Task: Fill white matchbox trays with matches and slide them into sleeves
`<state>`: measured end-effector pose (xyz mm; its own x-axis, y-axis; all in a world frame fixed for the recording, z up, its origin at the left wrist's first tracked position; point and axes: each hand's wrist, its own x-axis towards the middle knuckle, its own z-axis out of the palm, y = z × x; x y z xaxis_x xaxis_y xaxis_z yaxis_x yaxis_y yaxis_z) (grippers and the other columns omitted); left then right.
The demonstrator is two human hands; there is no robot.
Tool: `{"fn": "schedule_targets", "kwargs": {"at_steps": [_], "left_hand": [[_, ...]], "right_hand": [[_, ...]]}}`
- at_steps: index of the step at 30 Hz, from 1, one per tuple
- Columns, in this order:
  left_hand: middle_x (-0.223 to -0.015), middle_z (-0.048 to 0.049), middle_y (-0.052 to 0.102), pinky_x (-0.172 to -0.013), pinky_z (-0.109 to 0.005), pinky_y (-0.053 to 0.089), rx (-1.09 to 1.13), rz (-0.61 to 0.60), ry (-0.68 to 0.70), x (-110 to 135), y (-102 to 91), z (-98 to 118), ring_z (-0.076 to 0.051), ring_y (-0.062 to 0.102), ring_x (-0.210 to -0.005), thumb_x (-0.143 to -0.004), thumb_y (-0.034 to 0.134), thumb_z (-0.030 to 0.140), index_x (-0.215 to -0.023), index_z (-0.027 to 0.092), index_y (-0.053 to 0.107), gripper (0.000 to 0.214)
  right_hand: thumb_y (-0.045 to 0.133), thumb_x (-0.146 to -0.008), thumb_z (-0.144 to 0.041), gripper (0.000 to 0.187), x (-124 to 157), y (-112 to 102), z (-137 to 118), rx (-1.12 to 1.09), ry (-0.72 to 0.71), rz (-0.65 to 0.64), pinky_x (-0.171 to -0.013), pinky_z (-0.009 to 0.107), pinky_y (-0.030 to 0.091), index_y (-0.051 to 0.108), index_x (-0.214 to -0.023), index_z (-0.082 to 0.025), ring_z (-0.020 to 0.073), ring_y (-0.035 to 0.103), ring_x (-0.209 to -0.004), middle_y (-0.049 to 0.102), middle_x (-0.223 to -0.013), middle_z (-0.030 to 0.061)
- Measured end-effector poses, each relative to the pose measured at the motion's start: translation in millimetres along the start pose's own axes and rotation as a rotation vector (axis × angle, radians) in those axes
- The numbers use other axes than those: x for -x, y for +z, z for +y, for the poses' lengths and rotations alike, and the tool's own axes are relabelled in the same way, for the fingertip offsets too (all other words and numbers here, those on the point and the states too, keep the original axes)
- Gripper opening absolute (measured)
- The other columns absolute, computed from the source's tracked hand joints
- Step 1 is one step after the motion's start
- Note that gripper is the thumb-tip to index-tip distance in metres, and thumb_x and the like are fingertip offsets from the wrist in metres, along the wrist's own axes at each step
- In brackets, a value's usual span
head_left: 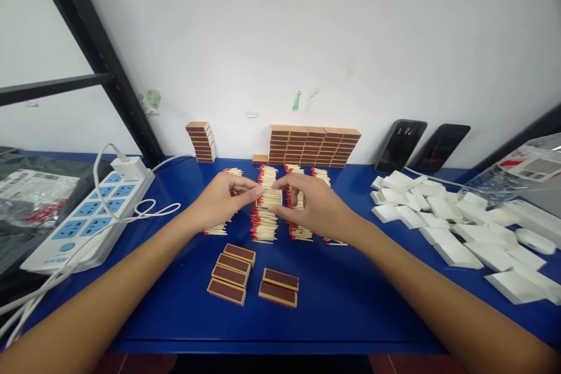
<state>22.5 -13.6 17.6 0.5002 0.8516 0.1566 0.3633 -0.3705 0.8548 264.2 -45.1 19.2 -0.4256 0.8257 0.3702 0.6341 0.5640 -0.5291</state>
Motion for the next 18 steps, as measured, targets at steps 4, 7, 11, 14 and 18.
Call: {"fn": "schedule_targets", "kwargs": {"at_steps": [4,7,11,14,18], "left_hand": [[-0.092,-0.0062,0.083,-0.069,-0.029,0.053,-0.089,0.081,0.031,-3.4,-2.3,-1.7,-0.018,0.071,-0.077,-0.093,0.073,0.047,-0.103,0.018,0.084,0.033],[-0.092,-0.0063,0.082,-0.069,-0.028,0.052,-0.122,0.094,0.045,-6.1,-1.3,-3.8,-0.018,0.071,-0.078,-0.093,0.074,0.045,-0.101,0.018,0.085,0.031],[-0.095,-0.0079,0.083,-0.073,-0.029,0.053,-0.104,0.077,0.055,-8.6,-0.4,-8.3,-0.02,0.072,-0.083,-0.092,0.074,0.044,-0.103,0.016,0.084,0.032],[-0.092,-0.0063,0.081,-0.067,-0.028,0.049,-0.184,0.098,0.068,-8.9,-1.8,-8.3,-0.017,0.067,-0.075,-0.093,0.072,0.044,-0.103,0.017,0.084,0.031],[-0.086,-0.0033,0.079,-0.063,-0.027,0.044,-0.3,0.113,0.104,-8.6,-4.6,-6.5,-0.014,0.058,-0.066,-0.094,0.072,0.044,-0.106,0.021,0.085,0.028]], "right_hand": [[0.065,-0.097,-0.041,0.026,-4.3,4.7,10.6,-0.086,0.079,0.03,-0.061,0.03,0.043,0.075,-0.109,-0.019,0.0157,0.057,-0.062,0.07,-0.075,0.0013],[0.063,-0.098,-0.039,0.024,-6.7,6.4,15.4,-0.134,0.101,0.014,-0.06,0.029,0.043,0.078,-0.099,-0.02,0.0156,0.056,-0.062,0.072,-0.076,0.002],[0.066,-0.095,-0.041,0.025,-8.4,8.5,16.1,-0.13,0.142,0.022,-0.059,0.029,0.041,0.079,-0.099,-0.02,0.0152,0.053,-0.062,0.071,-0.073,0.0013],[0.067,-0.094,-0.04,0.024,-8.7,10.4,15.3,-0.126,0.138,0.046,-0.058,0.028,0.039,0.079,-0.099,-0.019,0.0144,0.051,-0.061,0.071,-0.074,0.0011],[0.068,-0.093,-0.036,0.02,-8.5,12.7,15.9,-0.097,0.115,0.066,-0.056,0.028,0.037,0.08,-0.098,-0.021,0.0137,0.049,-0.058,0.07,-0.071,-0.0001]]}}
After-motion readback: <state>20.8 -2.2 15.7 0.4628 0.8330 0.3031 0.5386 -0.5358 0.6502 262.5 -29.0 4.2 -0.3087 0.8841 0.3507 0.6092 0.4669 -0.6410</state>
